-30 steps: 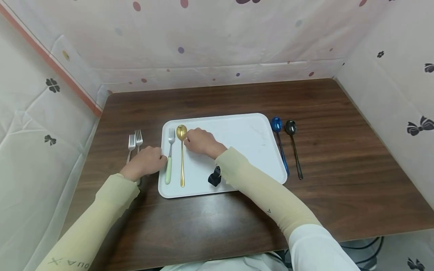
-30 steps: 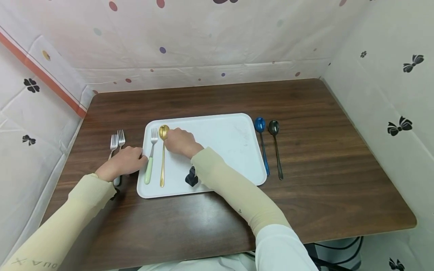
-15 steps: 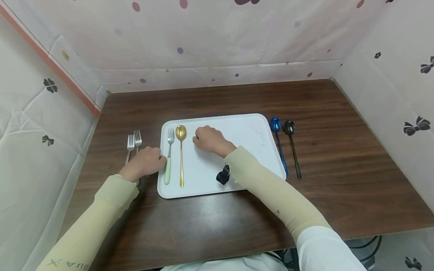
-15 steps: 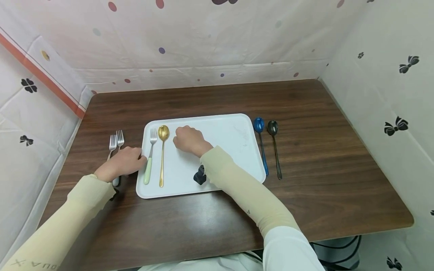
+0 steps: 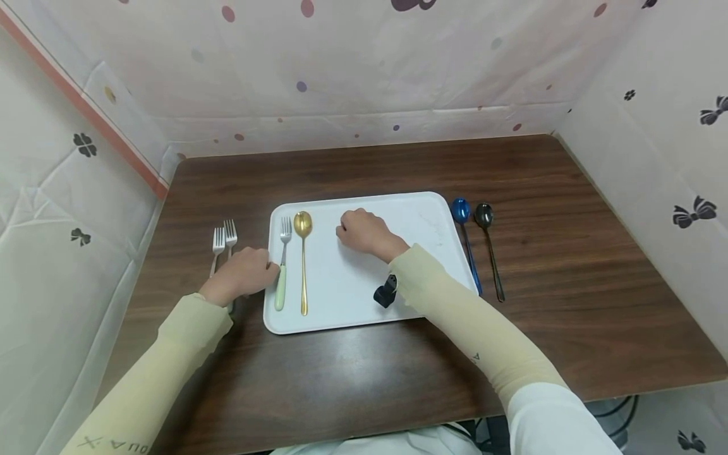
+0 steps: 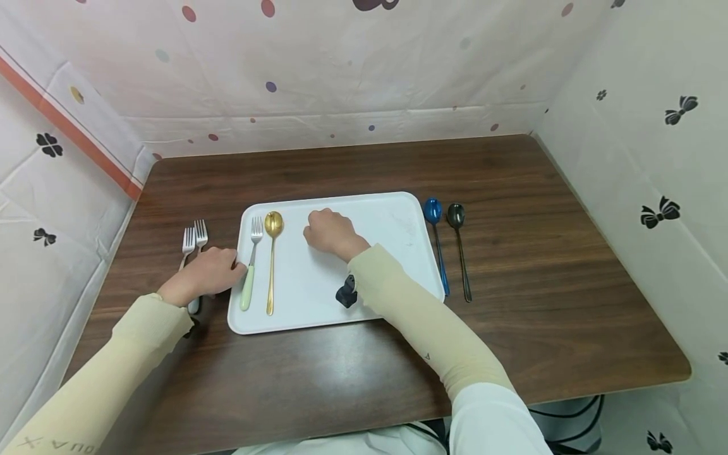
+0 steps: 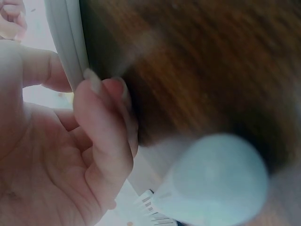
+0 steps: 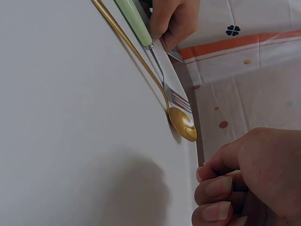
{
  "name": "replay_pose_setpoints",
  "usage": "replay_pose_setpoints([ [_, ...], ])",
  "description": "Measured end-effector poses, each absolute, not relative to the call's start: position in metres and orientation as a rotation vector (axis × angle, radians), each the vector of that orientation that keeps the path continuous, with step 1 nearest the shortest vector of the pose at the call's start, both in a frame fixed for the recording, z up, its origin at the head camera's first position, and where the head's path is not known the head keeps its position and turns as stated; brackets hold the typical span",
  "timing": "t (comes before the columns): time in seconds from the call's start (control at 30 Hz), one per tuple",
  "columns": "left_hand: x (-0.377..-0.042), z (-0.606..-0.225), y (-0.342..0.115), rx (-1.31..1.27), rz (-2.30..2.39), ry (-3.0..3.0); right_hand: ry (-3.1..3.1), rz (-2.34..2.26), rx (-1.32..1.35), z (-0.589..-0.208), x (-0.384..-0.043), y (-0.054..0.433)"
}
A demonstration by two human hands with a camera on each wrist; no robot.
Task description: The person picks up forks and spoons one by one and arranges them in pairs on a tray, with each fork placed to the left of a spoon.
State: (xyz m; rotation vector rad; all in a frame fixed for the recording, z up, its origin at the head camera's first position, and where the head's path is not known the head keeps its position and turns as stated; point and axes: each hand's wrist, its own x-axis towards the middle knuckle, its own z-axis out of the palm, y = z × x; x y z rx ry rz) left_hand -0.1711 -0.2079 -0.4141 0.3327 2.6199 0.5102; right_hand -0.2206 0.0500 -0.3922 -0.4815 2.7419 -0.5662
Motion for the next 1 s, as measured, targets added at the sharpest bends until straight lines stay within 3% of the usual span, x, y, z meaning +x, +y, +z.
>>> replay_pose_setpoints([
  [1.0, -0.168, -0.412, -0.205, 0.301, 0.491, 2.631, 2.784, -0.549, -0.348, -0.389, -0.225, 0.1],
])
